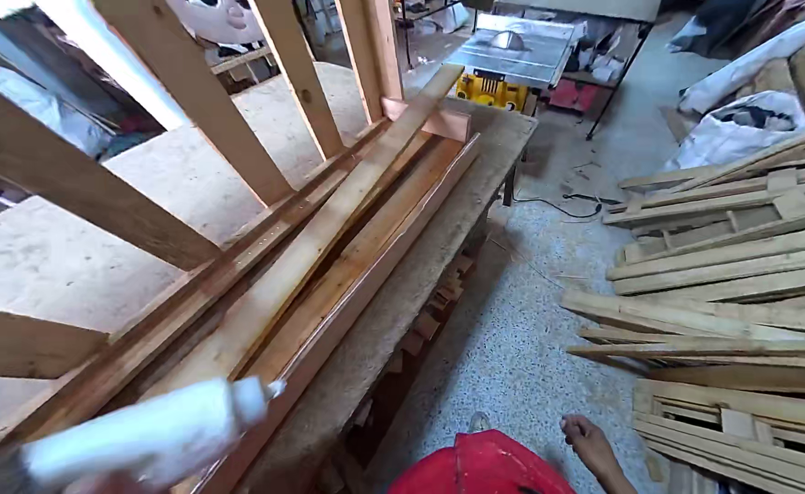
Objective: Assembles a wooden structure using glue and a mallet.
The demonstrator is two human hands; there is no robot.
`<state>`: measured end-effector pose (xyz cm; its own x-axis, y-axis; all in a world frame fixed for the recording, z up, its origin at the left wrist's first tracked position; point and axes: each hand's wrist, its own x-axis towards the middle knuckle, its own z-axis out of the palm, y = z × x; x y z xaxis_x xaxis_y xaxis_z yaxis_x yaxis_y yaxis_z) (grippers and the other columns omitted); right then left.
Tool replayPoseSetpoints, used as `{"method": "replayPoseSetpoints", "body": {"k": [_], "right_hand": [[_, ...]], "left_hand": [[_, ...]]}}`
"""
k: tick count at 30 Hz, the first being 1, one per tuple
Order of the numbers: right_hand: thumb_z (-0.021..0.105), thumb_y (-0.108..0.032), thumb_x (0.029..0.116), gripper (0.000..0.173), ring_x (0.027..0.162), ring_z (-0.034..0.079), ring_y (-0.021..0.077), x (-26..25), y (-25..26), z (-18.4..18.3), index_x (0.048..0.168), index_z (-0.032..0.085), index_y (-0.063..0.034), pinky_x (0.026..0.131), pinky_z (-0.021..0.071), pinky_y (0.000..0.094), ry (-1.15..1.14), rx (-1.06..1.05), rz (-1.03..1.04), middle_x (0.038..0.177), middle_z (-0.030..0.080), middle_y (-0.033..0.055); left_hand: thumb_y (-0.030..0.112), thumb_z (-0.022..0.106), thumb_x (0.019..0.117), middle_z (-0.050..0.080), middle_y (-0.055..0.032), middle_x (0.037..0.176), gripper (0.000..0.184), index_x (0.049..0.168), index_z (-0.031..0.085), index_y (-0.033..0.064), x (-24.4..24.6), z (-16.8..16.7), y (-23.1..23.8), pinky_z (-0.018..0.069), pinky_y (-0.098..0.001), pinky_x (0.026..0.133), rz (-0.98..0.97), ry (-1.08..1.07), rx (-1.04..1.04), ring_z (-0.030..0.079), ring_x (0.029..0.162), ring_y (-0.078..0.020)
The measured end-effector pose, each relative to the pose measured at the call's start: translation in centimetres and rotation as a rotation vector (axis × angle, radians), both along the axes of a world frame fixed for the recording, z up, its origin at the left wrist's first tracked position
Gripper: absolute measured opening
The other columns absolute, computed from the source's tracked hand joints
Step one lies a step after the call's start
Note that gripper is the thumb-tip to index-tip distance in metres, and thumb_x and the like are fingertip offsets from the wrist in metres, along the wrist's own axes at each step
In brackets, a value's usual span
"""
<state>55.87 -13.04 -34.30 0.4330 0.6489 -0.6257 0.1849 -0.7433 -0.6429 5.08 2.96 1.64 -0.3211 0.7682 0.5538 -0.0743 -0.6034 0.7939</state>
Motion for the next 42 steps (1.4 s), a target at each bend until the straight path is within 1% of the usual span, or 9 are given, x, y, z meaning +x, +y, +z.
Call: {"method": "replayPoseSetpoints", "body": {"k": [2, 5, 8, 10, 12, 15, 21, 29, 42], "right_hand": [[0.061, -0.026, 0.1019, 0.038, 0.099, 0.071, 0.0282, 0.7, 4.6, 2.8, 0.129, 0.064, -0.0004, 0.091, 0.0574, 0.0494, -0.029, 0.125, 0.031, 0.114, 0.071, 0.0181], [0.062, -0.027, 0.0999, 0.041, 0.102, 0.07, 0.0245, 0.0, 13.3, 7.3, 0.132, 0.062, -0.0014, 0.092, 0.0582, 0.045, 0.028, 0.318, 0.114, 0.12, 0.07, 0.0164], [0.064, -0.025, 0.0994, 0.04, 0.108, 0.069, 0.0226, -2.1, 20.8, 10.6, 0.132, 0.062, -0.0013, 0.096, 0.0578, 0.0421, 0.118, 0.42, 0.199, 0.125, 0.068, 0.0156], [0.064, -0.023, 0.0998, 0.039, 0.112, 0.068, 0.0223, -3.6, 24.8, 12.9, 0.133, 0.062, -0.0014, 0.099, 0.0567, 0.042, 0.15, 0.453, 0.253, 0.126, 0.068, 0.0153], [0.064, -0.023, 0.1005, 0.038, 0.111, 0.069, 0.0208, -5.3, 27.4, 14.8, 0.133, 0.063, -0.0042, 0.099, 0.0566, 0.0421, 0.164, 0.48, 0.294, 0.124, 0.069, 0.0129], [0.065, -0.023, 0.1004, 0.038, 0.1, 0.07, 0.0161, -7.9, 30.0, 17.0, 0.136, 0.063, -0.0097, 0.09, 0.0593, 0.0388, 0.205, 0.536, 0.347, 0.115, 0.071, 0.0074], [0.062, -0.017, 0.097, 0.059, 0.103, 0.067, 0.0195, -11.0, 36.4, 20.4, 0.154, 0.047, -0.0138, 0.083, 0.0618, 0.0383, 0.147, 0.776, 0.349, 0.143, 0.052, 0.0118], [0.057, -0.014, 0.0931, 0.076, 0.126, 0.056, 0.0285, -12.5, 45.4, 19.5, 0.163, 0.027, -0.014, 0.096, 0.0568, 0.0459, 0.147, 0.746, 0.376, 0.152, 0.04, 0.0179], [0.06, -0.012, 0.0912, 0.089, 0.157, 0.017, 0.0295, -17.3, 42.2, 21.5, 0.167, 0.013, -0.0156, 0.118, 0.0398, 0.051, 0.126, 0.666, 0.487, 0.172, 0.008, 0.0115]], "left_hand": [[0.012, 0.07, 0.0932, 0.076, 0.0009, 0.095, 0.014, 0.107, 0.071, 0.0144, 2.9, 0.1, 2.6, 0.0605, -0.0316, 0.09, -0.033, -0.03, -0.088, 0.073, 0.092, -0.0111], [0.011, 0.083, 0.0783, 0.074, -0.0038, 0.097, 0.051, 0.121, 0.056, 0.0037, 4.4, 0.5, 6.6, 0.0631, -0.0379, 0.083, 0.096, 0.105, -0.162, 0.073, 0.09, -0.0166], [0.034, 0.087, 0.0726, 0.07, -0.0065, 0.114, 0.075, 0.132, 0.055, 0.0015, 5.2, 3.7, 11.3, 0.0618, -0.0404, 0.089, 0.258, 0.799, -0.269, 0.071, 0.102, -0.0164], [0.043, 0.08, 0.0756, 0.07, -0.0175, 0.109, 0.087, 0.146, 0.043, 0.0083, 6.9, 5.8, 15.3, 0.0572, -0.0615, 0.078, 0.289, 1.283, -0.366, 0.071, 0.095, -0.0348], [0.044, 0.079, 0.0793, 0.069, -0.0215, 0.092, 0.082, 0.146, 0.044, 0.011, 9.6, 6.2, 19.6, 0.0504, -0.0706, 0.064, 0.213, 1.537, -0.465, 0.068, 0.081, -0.0464], [0.042, 0.082, 0.0802, 0.071, -0.0213, 0.094, 0.077, 0.144, 0.048, 0.0135, 13.2, 3.2, 27.1, 0.0518, -0.072, 0.069, 0.043, 1.722, -0.635, 0.069, 0.085, -0.0464], [0.023, 0.062, 0.1002, 0.059, -0.0205, 0.136, 0.047, 0.144, 0.053, 0.0076, 17.0, -3.0, 33.4, 0.0541, -0.0646, 0.09, -0.119, 1.727, -0.434, 0.063, 0.116, -0.0423], [0.021, 0.041, 0.1097, 0.07, -0.0034, 0.126, 0.037, 0.14, 0.062, 0.012, 13.0, -5.8, 32.5, 0.0593, -0.0397, 0.092, -0.786, 1.201, -0.963, 0.071, 0.102, -0.0148], [-0.001, 0.038, 0.102, 0.071, 0.0016, 0.129, 0.051, 0.146, 0.059, 0.016, 10.8, -8.4, 33.5, 0.0597, -0.0316, 0.097, -0.974, 1.012, -0.859, 0.071, 0.107, -0.0093]]}}
